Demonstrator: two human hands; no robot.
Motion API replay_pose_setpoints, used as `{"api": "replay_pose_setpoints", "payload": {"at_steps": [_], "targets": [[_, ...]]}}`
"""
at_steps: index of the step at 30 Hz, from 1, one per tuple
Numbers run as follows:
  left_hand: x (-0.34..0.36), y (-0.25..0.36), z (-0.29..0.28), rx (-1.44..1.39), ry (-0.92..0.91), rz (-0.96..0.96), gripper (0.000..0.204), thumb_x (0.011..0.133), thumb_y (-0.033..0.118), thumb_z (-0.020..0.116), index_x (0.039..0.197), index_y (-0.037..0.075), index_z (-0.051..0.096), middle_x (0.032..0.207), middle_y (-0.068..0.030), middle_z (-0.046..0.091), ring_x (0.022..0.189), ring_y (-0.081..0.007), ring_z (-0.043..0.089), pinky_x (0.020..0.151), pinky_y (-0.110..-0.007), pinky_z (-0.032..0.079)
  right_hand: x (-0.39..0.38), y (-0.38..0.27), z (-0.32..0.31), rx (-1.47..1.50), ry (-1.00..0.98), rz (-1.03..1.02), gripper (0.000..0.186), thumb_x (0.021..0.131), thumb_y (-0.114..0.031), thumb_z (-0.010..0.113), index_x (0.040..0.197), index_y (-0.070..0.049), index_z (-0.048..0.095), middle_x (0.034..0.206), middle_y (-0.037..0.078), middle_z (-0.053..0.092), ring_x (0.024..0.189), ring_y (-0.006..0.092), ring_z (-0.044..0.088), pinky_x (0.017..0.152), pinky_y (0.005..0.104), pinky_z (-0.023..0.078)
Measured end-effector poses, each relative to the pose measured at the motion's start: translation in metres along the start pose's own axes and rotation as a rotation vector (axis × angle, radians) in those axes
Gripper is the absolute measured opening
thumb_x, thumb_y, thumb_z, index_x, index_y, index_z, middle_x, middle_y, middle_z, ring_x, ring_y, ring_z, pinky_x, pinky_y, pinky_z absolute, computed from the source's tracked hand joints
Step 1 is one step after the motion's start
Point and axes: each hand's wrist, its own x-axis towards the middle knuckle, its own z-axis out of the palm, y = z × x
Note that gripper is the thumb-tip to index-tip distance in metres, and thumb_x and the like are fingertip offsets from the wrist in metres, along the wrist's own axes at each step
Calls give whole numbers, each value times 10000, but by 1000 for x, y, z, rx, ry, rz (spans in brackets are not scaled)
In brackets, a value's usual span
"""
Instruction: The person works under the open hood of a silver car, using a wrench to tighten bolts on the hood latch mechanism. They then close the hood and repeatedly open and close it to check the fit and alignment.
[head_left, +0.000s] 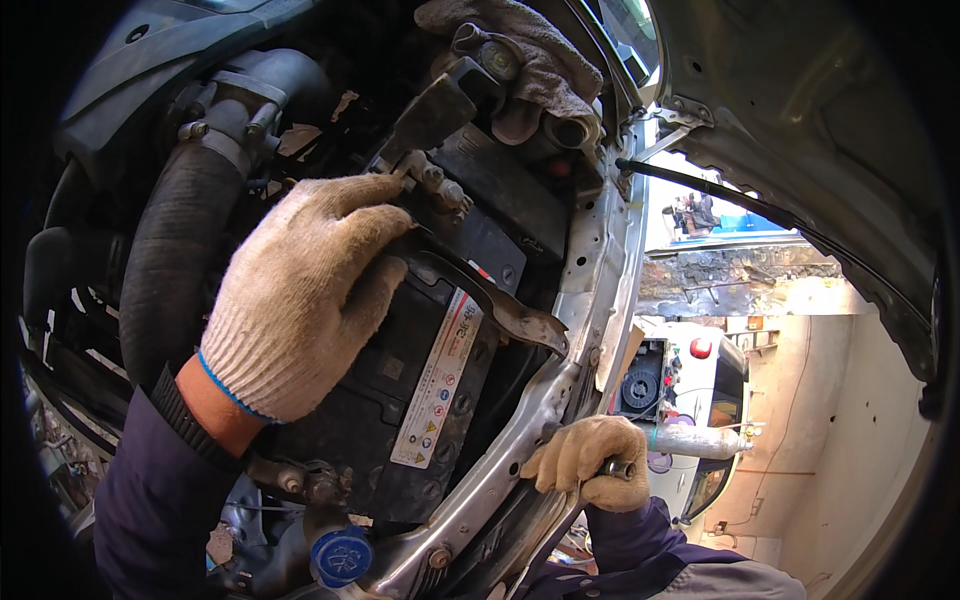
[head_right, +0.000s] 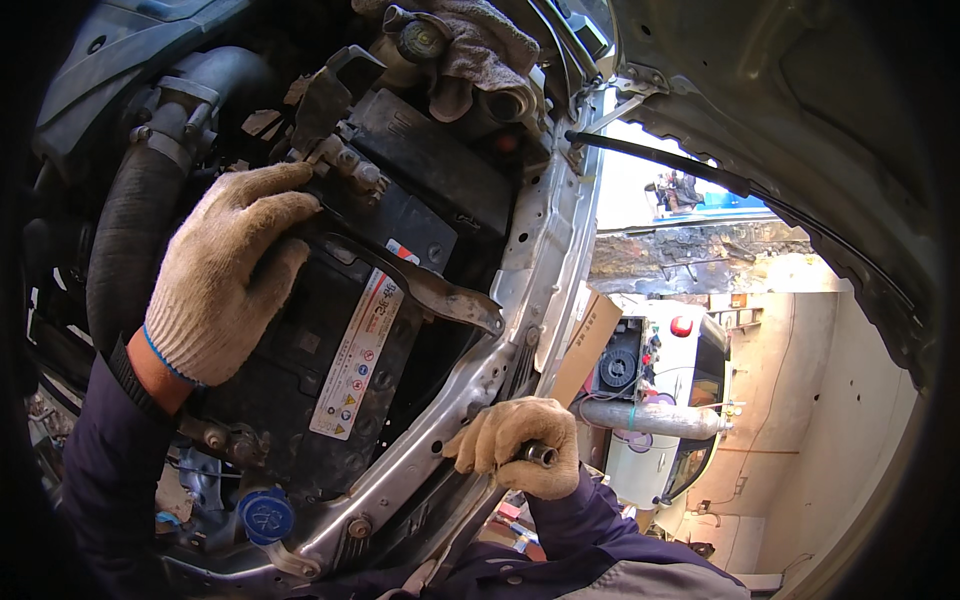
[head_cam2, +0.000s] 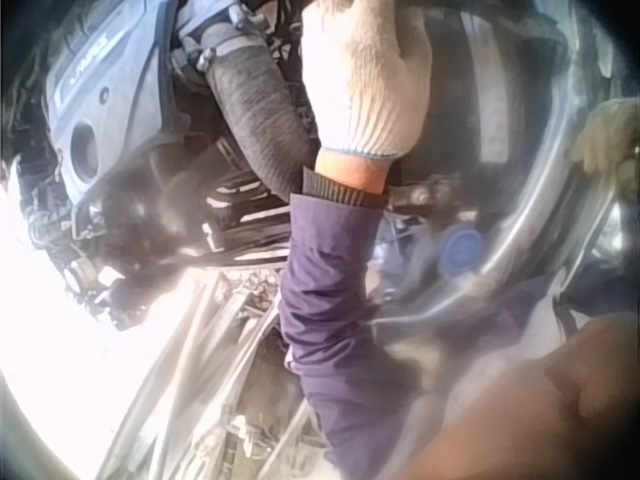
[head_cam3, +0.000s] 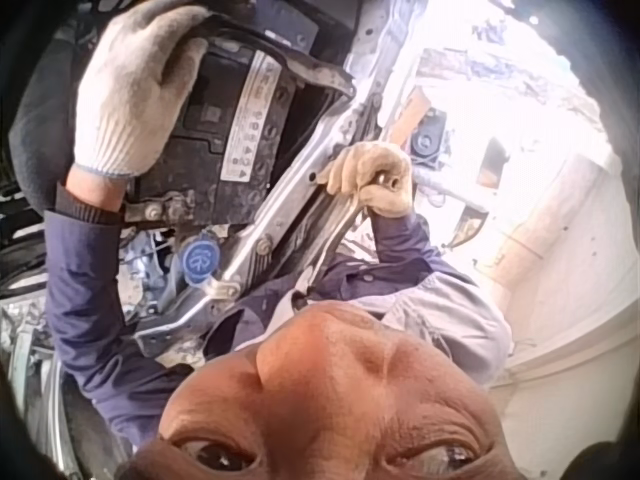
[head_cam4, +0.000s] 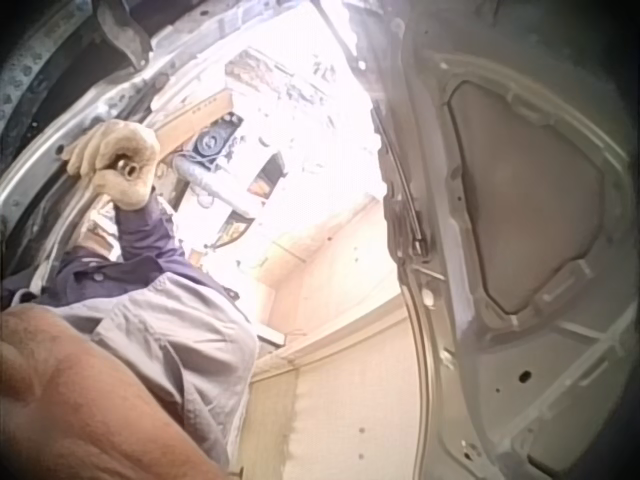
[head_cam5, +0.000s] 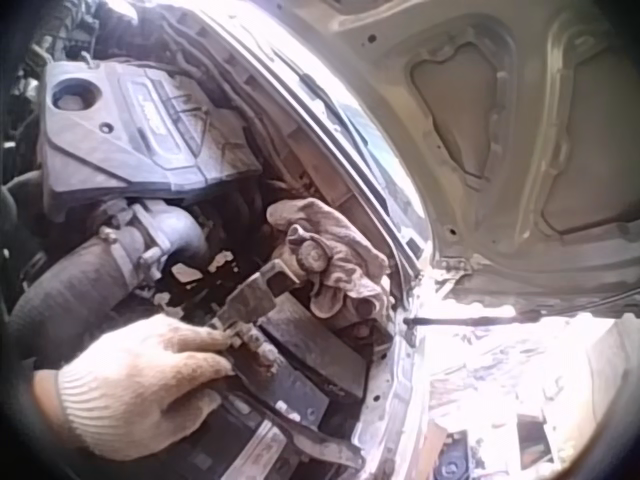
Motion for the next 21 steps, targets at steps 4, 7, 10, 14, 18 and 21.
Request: {"api": "replay_pose_setpoints", "payload": {"at_steps": [4, 7, 10, 14, 18, 21], "targets": [[0, 0, 0, 0, 1, -4, 292, 995, 75, 785, 1277, -1, 786, 1446, -206, 733, 1346, -408, 681, 1156, -494, 565, 1, -1, -1, -3, -13, -2, 230, 756, 111, 701, 962, 14, 724, 883, 203, 770, 927, 432, 825, 1012, 702, 642], [0, 0, 0, 5, -14, -16, 293, 994, 73, 784, 1278, -2, 785, 1450, -205, 731, 1346, -407, 681, 1159, -494, 562, 2, -1, -2, -7, -30, -6, 231, 753, 117, 701, 958, 14, 722, 881, 200, 768, 924, 433, 824, 1010, 698, 645], [0, 1, -1, 3, -14, -15, 298, 994, 73, 782, 1282, -2, 784, 1457, -205, 728, 1346, -406, 682, 1162, -493, 561, 2, -2, -2, -8, -23, -1, 232, 751, 121, 703, 956, 14, 721, 883, 200, 768, 922, 433, 823, 1008, 697, 647], [0, 1, -1, 16, -19, -20, 305, 997, 76, 780, 1292, -1, 784, 1466, -206, 725, 1350, -405, 681, 1168, -491, 559, 1, -2, -1, 3, -9, 3, 235, 749, 127, 706, 955, 15, 721, 892, 203, 771, 926, 432, 824, 1007, 699, 646], [0, 1, -1, 23, -22, -19, 306, 1004, 85, 776, 1298, 1, 785, 1467, -207, 724, 1362, -404, 676, 1173, -490, 558, 1, 0, -1, 7, -17, -2, 243, 745, 131, 707, 957, 14, 722, 898, 206, 775, 929, 430, 826, 1011, 699, 646], [0, 1, -1, 22, -24, -21, 303, 1007, 93, 775, 1296, 1, 787, 1465, -207, 726, 1369, -404, 672, 1174, -490, 558, 2, 0, -1, 15, -16, -4, 249, 739, 132, 708, 957, 12, 722, 897, 205, 776, 926, 428, 827, 1013, 697, 646]]}}
